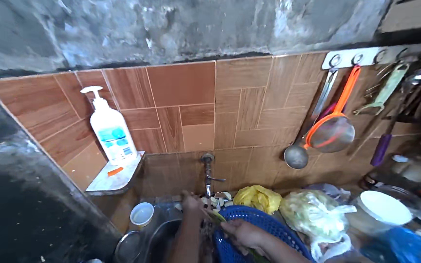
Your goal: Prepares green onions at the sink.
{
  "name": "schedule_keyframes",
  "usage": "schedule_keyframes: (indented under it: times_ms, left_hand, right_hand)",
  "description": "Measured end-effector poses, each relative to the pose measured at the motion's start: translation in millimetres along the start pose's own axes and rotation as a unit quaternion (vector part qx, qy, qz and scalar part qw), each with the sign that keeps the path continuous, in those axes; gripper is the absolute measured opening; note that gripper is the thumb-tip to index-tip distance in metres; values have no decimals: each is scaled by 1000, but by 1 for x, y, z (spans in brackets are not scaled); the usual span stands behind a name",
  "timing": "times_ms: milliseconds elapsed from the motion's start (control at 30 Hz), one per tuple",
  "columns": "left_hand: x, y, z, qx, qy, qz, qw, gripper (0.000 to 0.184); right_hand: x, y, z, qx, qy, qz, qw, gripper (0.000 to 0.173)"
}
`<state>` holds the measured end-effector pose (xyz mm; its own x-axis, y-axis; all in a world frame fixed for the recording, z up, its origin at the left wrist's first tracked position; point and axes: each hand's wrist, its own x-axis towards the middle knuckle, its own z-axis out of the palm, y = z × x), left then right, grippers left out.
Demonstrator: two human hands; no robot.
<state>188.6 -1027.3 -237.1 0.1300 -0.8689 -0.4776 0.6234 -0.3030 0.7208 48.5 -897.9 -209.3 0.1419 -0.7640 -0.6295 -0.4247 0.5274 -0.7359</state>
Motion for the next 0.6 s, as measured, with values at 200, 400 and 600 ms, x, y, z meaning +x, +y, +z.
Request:
schedule_keyframes:
  times_ms: [200,400,600]
  left_hand:
    - [9,43,-26,1,18,79,997,48]
    - [-43,-12,-17,182,-181,-25,966,51]
    - [-32,10,-12,166,-183,-39,968,45]
  right_hand:
    - [15,1,7,140,48,-70,987,43]
    - [44,-30,10,57,94,-102,989,53]
    - [39,-31,-11,150,26,-98,983,36]
